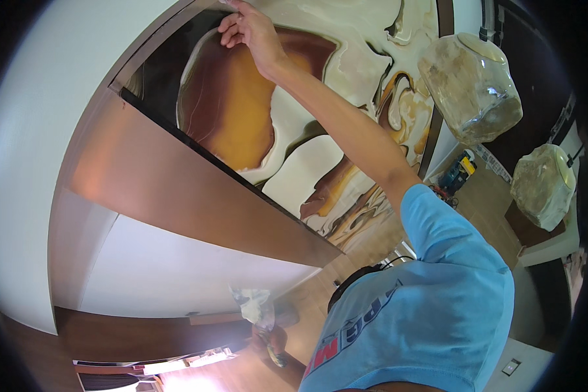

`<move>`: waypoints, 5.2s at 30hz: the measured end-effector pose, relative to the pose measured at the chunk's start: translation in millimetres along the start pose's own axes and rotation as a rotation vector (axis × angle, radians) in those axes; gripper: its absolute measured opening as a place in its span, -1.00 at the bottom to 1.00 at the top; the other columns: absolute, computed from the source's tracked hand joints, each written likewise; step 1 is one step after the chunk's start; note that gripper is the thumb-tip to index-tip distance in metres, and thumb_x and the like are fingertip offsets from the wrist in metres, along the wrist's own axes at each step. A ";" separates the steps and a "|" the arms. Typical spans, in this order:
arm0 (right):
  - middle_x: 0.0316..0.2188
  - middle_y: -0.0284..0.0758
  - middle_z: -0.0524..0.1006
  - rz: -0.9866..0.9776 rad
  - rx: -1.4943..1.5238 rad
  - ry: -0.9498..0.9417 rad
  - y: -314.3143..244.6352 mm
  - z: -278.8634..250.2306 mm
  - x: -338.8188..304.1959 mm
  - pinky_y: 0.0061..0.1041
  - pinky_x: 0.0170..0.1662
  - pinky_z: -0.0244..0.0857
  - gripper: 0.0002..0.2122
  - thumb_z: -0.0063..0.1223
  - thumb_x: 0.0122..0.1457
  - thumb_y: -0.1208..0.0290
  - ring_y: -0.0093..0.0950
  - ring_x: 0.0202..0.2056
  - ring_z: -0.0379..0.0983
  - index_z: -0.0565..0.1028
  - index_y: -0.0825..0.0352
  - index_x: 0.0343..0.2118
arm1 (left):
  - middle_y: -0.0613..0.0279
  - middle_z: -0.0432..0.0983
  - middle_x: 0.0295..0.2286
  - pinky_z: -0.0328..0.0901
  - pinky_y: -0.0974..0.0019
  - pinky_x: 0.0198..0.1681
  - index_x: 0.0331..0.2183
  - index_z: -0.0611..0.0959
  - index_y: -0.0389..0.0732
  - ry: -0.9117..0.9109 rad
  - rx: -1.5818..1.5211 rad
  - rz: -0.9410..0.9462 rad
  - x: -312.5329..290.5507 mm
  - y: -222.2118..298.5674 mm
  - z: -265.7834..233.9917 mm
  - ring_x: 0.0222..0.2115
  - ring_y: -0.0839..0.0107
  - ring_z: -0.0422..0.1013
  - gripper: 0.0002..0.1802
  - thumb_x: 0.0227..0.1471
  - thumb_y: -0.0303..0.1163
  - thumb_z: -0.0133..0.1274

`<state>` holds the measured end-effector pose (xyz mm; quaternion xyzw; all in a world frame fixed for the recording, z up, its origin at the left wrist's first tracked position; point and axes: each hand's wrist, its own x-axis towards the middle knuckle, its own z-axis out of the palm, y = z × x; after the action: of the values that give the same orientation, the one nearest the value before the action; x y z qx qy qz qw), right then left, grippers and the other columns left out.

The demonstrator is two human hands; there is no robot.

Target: The person applies a white compound to the edge of a large artwork using a putty knife. They repeatedly scoop compound from a plastic bag and smooth it along the artwork's border.

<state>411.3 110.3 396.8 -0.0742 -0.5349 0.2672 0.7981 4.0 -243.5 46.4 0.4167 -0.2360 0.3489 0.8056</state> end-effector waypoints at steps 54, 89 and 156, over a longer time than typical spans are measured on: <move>-0.38 -0.05 0.62 -0.035 -0.611 0.066 16.9 48.4 42.2 -0.26 -0.20 0.46 -0.19 -0.03 0.22 0.22 -0.20 -0.35 0.58 -0.14 0.55 0.39 | 0.18 0.42 -0.55 0.20 0.44 -0.75 0.04 0.37 -0.43 1.123 0.481 0.189 -80.7 -17.2 58.4 -0.74 0.51 0.29 -0.25 0.26 0.11 0.13; 0.51 -0.01 -0.04 0.750 0.339 -1.142 -91.9 32.9 -257.4 0.16 0.45 -0.36 -0.22 -0.14 0.17 -0.38 -0.07 0.53 -0.31 0.64 0.30 0.07 | 0.05 0.50 -0.58 0.29 0.42 -0.66 0.12 0.44 -0.48 0.478 0.026 -0.445 103.0 28.1 46.3 -0.70 0.44 0.44 -0.09 -0.06 -0.08 0.47; -0.36 -0.21 0.61 0.076 -0.015 -0.244 1.0 21.1 -7.6 -0.35 -0.23 0.48 -0.37 -0.20 0.36 0.15 -0.42 -0.40 0.51 0.14 0.53 0.35 | 0.33 0.36 -0.67 0.31 0.56 -0.74 0.19 0.41 -0.39 0.556 0.036 0.343 -16.2 -11.7 31.8 -0.78 0.61 0.30 -0.23 0.25 0.04 0.18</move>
<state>389.9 103.8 398.9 -0.0674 -0.6267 0.3002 0.7160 -0.4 -280.8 46.8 0.2738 -0.0677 0.5841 0.7611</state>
